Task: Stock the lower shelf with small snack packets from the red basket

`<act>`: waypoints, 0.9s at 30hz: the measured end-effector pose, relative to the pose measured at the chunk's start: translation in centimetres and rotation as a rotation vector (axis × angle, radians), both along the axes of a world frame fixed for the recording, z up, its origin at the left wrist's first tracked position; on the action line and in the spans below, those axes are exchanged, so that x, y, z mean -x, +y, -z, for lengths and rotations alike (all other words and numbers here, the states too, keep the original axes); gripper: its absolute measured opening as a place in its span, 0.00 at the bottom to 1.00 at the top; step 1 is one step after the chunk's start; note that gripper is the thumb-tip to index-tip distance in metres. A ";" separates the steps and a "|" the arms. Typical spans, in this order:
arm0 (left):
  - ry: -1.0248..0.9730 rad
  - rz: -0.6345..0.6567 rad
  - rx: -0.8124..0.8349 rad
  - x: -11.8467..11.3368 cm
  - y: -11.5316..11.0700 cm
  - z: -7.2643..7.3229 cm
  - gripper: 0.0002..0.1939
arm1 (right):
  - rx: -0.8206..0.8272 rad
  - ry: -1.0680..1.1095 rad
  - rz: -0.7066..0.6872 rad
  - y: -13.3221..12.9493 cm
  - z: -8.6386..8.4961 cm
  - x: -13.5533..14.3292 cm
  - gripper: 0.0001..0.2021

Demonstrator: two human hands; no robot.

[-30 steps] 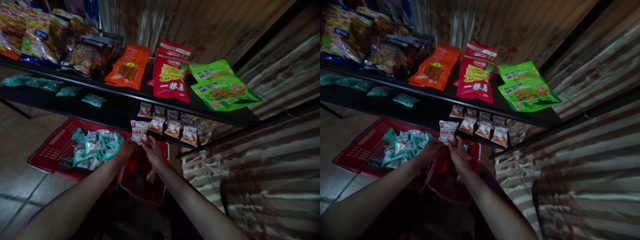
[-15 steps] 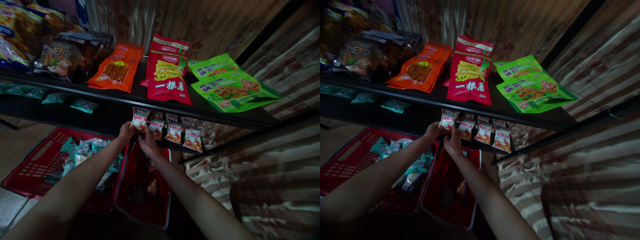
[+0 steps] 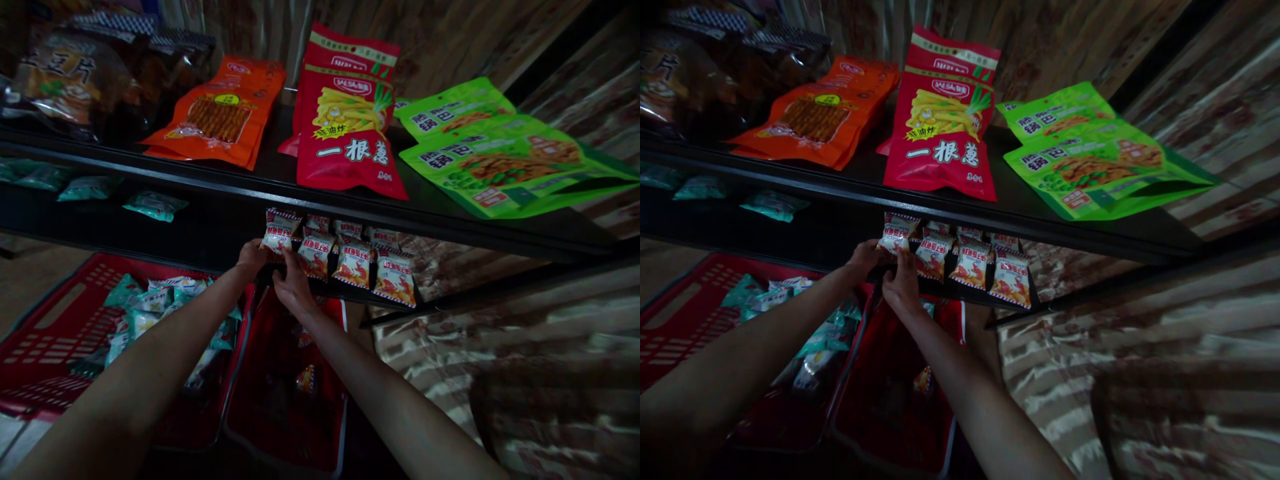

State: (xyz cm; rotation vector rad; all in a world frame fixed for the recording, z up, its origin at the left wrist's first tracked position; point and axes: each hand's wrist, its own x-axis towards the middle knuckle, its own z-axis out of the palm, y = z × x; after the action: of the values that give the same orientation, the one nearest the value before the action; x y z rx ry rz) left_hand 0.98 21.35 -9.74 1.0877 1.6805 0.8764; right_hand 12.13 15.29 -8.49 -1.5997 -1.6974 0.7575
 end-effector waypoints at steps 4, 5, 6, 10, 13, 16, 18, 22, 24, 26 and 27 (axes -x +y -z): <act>0.065 0.023 0.010 0.8 0.6 0.1 0.17 | 0.010 0.029 -0.009 0.3 0.2 0.2 0.29; 0.077 0.029 0.003 1.0 0.7 0.3 0.17 | 0.001 0.042 -0.011 0.3 0.4 0.3 0.29; 0.090 0.037 -0.006 1.0 0.8 0.4 0.17 | -0.008 0.054 -0.015 0.4 0.5 0.3 0.29; 0.189 0.076 -0.016 0.9 0.9 0.6 0.13 | -0.031 0.061 -0.021 0.6 1.1 0.5 0.29; 0.302 0.119 -0.021 0.5 0.5 0.0 0.12 | -0.039 0.055 -0.012 0.7 1.3 0.5 0.28; 0.461 0.167 -0.016 0.1 -0.1 -1.0 0.14 | -0.044 0.037 -0.014 0.7 1.0 0.3 0.27; 0.557 0.185 -0.022 -0.1 -0.5 -1.7 0.16 | -0.046 0.019 -0.028 0.9 0.6 0.0 0.27; 0.669 0.196 -0.097 -0.3 -0.7 -2.2 0.21 | -0.040 -0.012 -0.006 2.1 -0.9 -0.9 0.25; 0.669 0.155 -0.126 -0.3 -0.4 -2.1 0.24 | -0.027 -0.034 0.041 3.1 -1.7 -1.5 0.25; 0.607 0.101 -0.125 -0.3 0.3 -1.8 0.28 | -0.020 -0.066 0.077 4.6 -2.6 -2.3 0.25; 0.559 0.081 -0.121 -0.3 0.7 -1.7 0.30 | -0.037 -0.077 0.094 5.4 -2.9 -2.7 0.24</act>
State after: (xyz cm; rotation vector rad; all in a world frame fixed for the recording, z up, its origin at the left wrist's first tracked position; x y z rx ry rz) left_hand 1.25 22.00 -8.07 1.5767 2.0307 0.6613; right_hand 14.82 20.69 -5.56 -1.6900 -1.6675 0.6221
